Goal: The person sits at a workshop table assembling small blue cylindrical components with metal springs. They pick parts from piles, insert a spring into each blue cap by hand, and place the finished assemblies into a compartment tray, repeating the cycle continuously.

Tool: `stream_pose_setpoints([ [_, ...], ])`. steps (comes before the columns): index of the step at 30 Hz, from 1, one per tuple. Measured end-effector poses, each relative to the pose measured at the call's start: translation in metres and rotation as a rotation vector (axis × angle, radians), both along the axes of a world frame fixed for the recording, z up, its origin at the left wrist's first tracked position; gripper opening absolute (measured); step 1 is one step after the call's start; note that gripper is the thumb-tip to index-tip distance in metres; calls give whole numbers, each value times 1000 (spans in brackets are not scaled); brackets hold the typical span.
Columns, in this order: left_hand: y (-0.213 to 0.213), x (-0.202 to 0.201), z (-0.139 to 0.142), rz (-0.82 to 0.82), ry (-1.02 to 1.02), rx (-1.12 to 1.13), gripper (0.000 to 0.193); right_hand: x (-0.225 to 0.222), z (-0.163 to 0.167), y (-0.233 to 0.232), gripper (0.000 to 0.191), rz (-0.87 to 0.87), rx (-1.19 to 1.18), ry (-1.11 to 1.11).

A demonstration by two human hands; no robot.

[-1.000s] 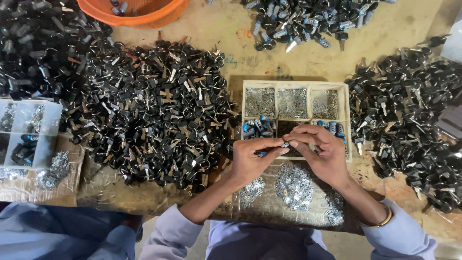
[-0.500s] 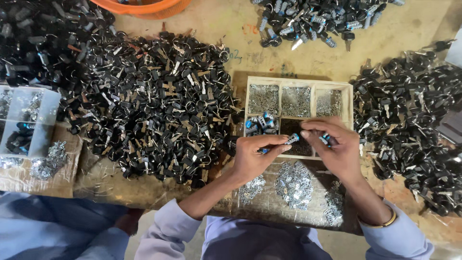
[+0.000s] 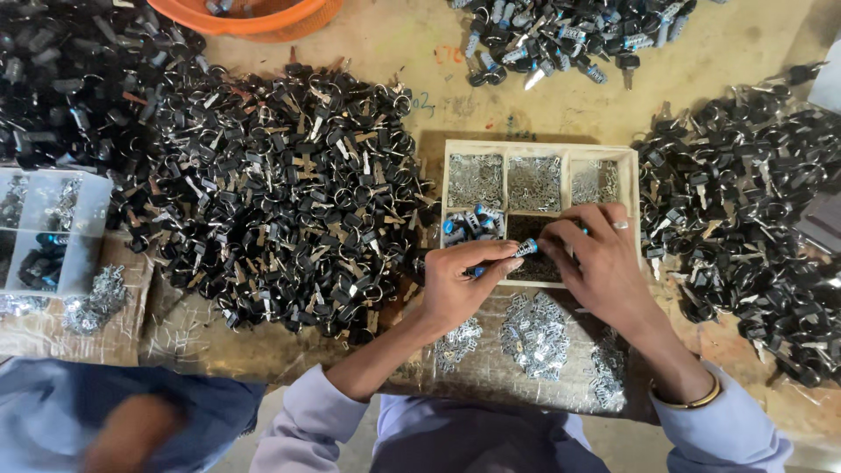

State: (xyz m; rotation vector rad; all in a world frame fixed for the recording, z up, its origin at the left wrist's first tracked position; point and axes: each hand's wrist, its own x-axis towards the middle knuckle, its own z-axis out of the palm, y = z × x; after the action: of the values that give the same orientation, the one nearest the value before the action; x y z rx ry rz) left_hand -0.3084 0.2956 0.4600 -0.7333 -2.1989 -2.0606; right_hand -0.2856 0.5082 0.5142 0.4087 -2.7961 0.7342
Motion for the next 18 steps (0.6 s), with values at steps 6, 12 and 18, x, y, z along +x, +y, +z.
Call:
stream_pose_setpoints([
  [6, -2, -1, 0, 18, 8, -81, 21, 4, 7, -6, 11, 22, -310, -25],
  [12, -2, 1, 4, 20, 6, -98, 21, 6, 4, -14, 17, 85, -408, -62],
  [18, -2, 1, 8, 20, 2, -97, 23, 9, 6, -13, 19, 98, -318, -54],
])
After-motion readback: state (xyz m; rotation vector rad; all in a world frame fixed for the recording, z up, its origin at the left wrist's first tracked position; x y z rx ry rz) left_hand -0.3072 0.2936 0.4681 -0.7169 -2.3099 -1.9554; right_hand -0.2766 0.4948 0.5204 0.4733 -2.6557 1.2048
